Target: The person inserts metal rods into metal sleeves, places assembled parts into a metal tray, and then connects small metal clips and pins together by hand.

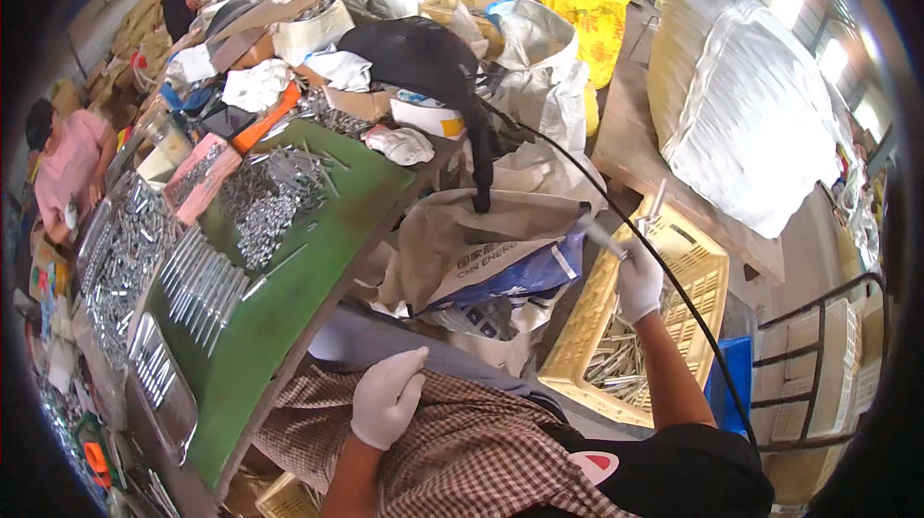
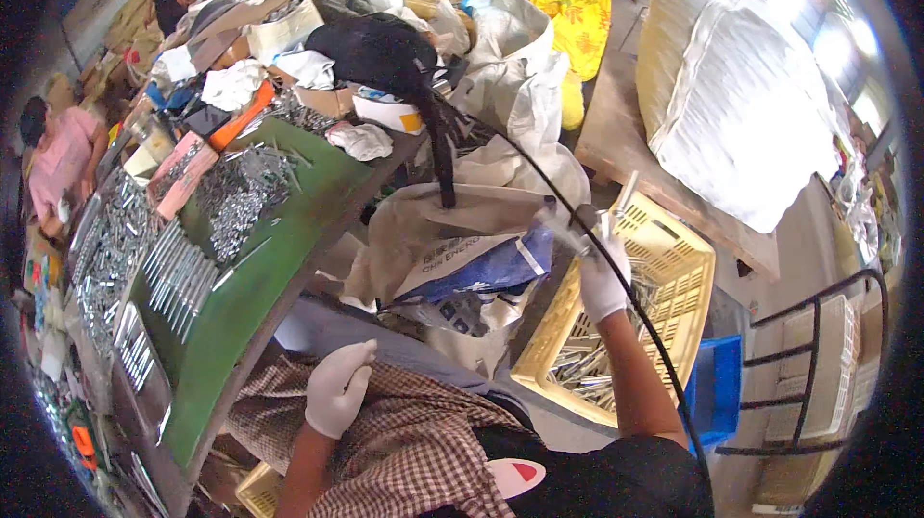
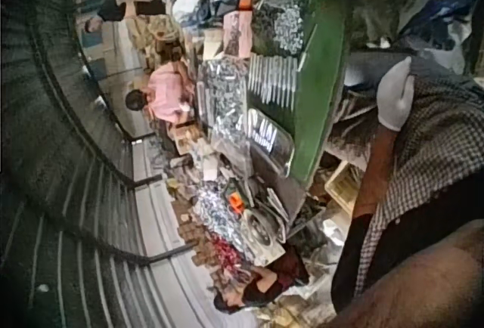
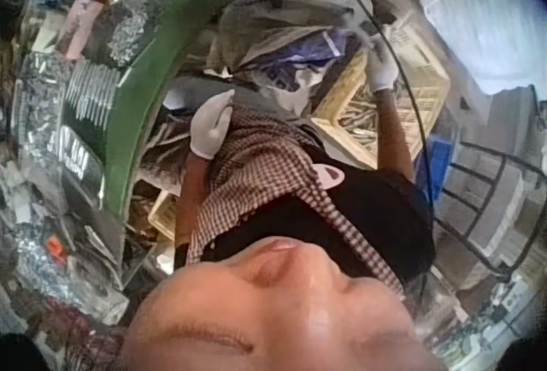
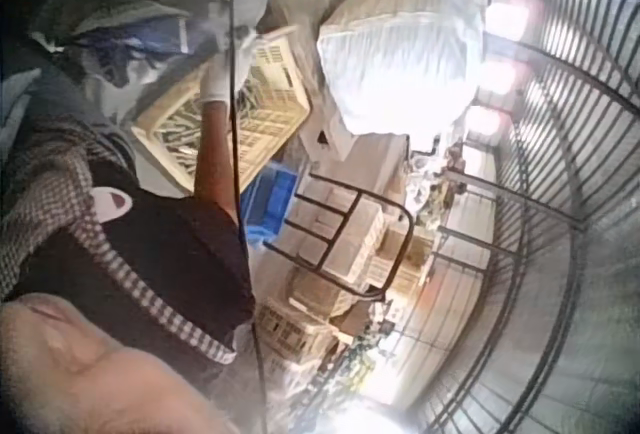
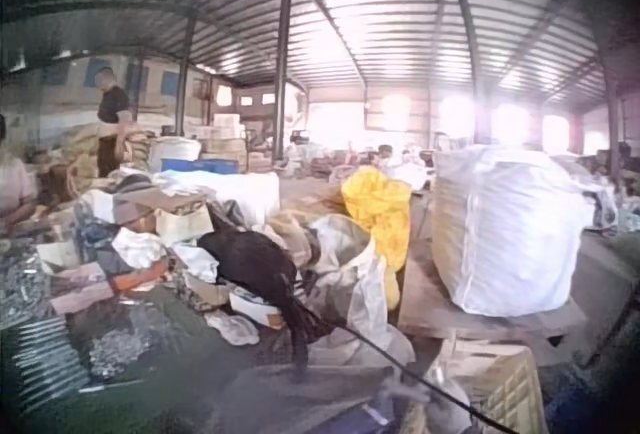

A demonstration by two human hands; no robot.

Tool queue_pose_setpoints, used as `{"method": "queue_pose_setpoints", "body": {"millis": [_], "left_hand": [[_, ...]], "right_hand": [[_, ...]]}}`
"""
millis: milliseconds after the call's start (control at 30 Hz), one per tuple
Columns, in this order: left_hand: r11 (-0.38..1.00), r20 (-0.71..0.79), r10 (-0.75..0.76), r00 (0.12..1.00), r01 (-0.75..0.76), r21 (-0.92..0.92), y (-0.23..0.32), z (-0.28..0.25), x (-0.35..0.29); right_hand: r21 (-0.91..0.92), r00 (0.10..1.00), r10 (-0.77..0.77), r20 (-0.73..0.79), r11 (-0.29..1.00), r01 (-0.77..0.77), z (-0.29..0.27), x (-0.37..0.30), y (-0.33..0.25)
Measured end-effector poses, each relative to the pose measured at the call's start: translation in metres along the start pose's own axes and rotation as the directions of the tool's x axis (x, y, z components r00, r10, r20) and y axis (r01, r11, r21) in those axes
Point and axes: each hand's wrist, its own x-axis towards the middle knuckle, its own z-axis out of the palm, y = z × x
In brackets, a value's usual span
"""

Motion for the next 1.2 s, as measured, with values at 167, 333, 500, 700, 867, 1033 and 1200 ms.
{"method": "queue_pose_setpoints", "body": {"millis": [167, 333, 500, 700, 867, 1033, 1200], "left_hand": [[0.865, 0.033, -0.331, 0.943, 0.318, -0.387, -0.011, 0.012, -0.006], [-0.193, 0.289, -0.356, 0.889, 0.233, -0.953, -0.040, 0.019, 0.011], [-0.199, -0.013, -0.468, 0.883, -0.120, -0.973, -0.036, -0.001, 0.002], [-0.039, -0.342, -0.649, 0.680, -0.478, -0.878, -0.015, -0.029, -0.020], [0.134, -0.482, -0.704, 0.521, -0.570, -0.811, -0.001, -0.053, -0.022], [0.313, -0.485, -0.826, 0.287, -0.481, -0.819, -0.004, -0.069, -0.029], [0.170, -0.364, -0.888, 0.281, -0.536, -0.827, 0.007, -0.091, -0.045]], "right_hand": [[0.120, 0.804, -0.485, 0.344, 0.872, 0.475, 0.006, -0.035, -0.127], [0.714, 0.421, -0.722, 0.550, 0.667, 0.212, 0.052, -0.067, -0.190], [0.847, -0.123, -0.909, 0.397, 0.415, -0.333, 0.114, -0.086, -0.227], [0.211, -0.339, -0.738, 0.583, 0.541, -0.814, 0.143, -0.118, -0.237], [0.168, -0.185, -0.746, 0.640, 0.371, -0.913, 0.132, -0.135, -0.272], [0.284, -0.127, -0.461, 0.878, 0.717, -0.637, 0.138, -0.152, -0.295], [0.921, 0.079, -0.946, 0.313, 0.323, 0.216, 0.129, -0.161, -0.306]]}}
